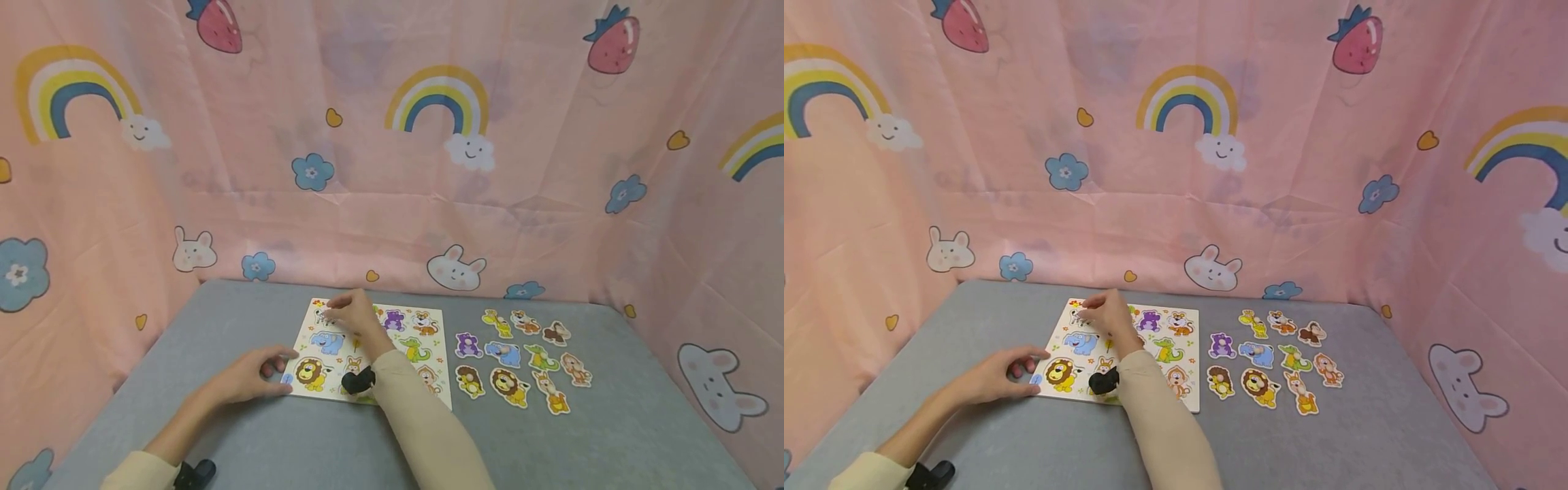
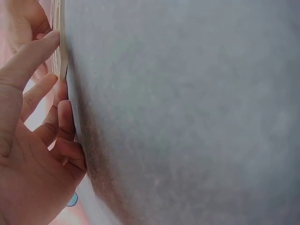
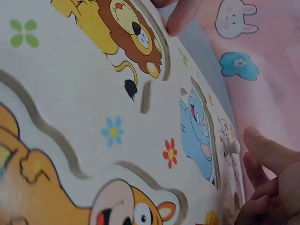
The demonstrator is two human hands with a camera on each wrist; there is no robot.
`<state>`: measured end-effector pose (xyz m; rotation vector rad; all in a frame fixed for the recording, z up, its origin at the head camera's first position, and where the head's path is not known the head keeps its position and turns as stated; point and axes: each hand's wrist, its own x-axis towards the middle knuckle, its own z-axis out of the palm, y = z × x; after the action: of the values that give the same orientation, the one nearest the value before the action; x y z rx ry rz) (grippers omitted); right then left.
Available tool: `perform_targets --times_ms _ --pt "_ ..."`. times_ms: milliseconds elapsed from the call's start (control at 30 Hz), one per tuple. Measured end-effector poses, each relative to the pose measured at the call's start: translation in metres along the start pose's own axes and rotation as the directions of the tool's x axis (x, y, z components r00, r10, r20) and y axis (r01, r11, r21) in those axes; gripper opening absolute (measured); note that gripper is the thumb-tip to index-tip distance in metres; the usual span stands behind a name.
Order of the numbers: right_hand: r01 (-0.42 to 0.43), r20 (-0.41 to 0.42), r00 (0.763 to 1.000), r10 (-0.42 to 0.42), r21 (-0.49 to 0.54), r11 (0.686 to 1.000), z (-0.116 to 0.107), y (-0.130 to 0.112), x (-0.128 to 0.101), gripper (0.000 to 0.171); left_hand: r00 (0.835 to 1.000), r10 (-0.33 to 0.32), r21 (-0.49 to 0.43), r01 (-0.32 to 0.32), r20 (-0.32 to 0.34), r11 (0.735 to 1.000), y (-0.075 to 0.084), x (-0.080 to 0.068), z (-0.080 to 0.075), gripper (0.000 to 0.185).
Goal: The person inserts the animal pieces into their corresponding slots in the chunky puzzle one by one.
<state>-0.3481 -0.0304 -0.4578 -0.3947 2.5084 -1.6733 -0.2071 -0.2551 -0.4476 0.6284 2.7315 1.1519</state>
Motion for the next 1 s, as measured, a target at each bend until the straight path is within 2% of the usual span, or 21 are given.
perform_targets --times_ms 100,300,400,500,700,1000 --pt "0.059 0.049 0.997 -0.062 0.067 0.996 -0.008 0.0 0.0 0.021 1.0 0.003 -0.005 -0.003 -0.004 1.0 0.0 0.0 0.0 0.055" --pt "0.155 0.116 0.98 -0.16 0.051 0.987 -0.026 0.002 -0.003 0.028 1.0 -0.001 -0.006 0.001 0.0 1.0 0.0 0.0 0.0 0.056" --pt "0.145 0.142 0.978 -0.156 0.082 0.986 -0.034 0.004 -0.005 0.03 1.0 -0.003 -0.004 0.003 0.003 1.0 -0.001 0.001 0.001 0.056" --pt "0.1 0.169 0.978 -0.118 0.112 0.989 -0.043 0.003 -0.008 0.037 1.0 -0.003 0.002 0.003 0.002 1.0 -0.001 0.001 0.001 0.055" --pt "0.124 0.194 0.971 -0.137 0.08 0.989 -0.064 0.0 -0.012 0.041 1.0 -0.009 0.001 0.009 0.001 1.0 0.0 0.0 0.001 0.056" --pt "0.107 0.139 0.984 -0.113 0.048 0.993 -0.1 0.009 -0.02 0.043 1.0 -0.009 -0.007 0.009 -0.004 1.0 0.002 -0.002 0.002 0.056"
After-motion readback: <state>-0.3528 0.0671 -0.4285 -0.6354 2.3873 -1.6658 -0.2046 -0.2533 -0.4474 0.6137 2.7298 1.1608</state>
